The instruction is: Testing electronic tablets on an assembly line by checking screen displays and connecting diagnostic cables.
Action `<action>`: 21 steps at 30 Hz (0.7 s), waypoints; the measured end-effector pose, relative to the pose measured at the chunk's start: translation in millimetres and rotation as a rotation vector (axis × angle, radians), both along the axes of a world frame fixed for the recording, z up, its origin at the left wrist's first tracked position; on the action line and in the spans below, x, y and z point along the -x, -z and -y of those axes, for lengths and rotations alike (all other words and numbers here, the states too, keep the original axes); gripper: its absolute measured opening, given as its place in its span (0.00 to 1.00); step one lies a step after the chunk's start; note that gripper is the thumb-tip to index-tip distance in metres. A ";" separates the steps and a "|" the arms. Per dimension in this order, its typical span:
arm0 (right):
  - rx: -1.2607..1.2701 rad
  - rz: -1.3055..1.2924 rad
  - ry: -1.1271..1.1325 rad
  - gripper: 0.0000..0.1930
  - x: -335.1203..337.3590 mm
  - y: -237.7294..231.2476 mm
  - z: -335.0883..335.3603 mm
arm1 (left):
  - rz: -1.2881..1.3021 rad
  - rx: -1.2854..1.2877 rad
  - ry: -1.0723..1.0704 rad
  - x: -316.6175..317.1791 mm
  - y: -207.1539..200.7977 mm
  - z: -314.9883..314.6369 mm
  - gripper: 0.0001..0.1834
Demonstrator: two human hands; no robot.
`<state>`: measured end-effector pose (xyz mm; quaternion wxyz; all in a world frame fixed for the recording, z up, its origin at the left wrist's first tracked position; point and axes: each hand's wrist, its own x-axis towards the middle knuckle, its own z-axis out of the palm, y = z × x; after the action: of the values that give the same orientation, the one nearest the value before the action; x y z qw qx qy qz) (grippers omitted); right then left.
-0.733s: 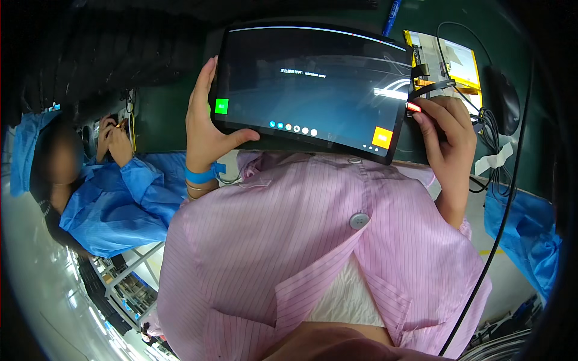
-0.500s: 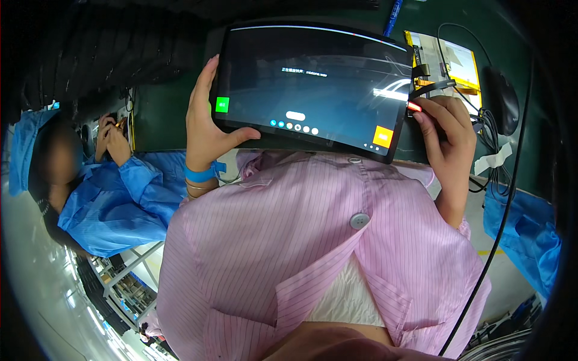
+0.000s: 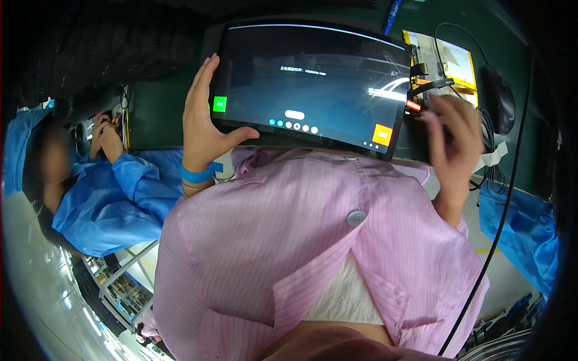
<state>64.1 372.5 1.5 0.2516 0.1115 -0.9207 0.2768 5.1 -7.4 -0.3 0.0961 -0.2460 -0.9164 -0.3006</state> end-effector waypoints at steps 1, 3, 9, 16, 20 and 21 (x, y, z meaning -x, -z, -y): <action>-0.136 -0.151 0.105 0.12 1.7 -1.8 -8.6 | -0.007 0.003 -0.006 0.1 0.1 1.2 0.65; -0.240 -0.134 0.358 0.18 4.0 -21.2 -50.8 | 0.001 -0.031 0.030 7.1 2.6 -9.5 0.65; -0.212 0.183 0.555 0.27 12.9 21.6 -95.2 | 0.018 0.021 0.034 9.5 8.7 13.8 0.69; -0.300 0.054 0.667 0.24 6.2 23.4 -124.3 | 0.015 -0.079 0.035 5.7 4.7 -5.6 0.63; -0.073 -0.016 0.128 0.17 -6.6 -11.7 -43.2 | -0.027 0.102 0.033 5.3 -6.7 -12.0 0.58; -0.043 0.060 -0.051 0.15 -9.4 -12.1 -24.9 | -0.032 0.122 0.024 2.9 -9.1 -10.2 0.56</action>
<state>73.6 397.4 13.6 0.2143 0.1321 -0.9303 0.2667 2.2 2.8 8.8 0.0922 -0.2670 -0.9284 -0.2415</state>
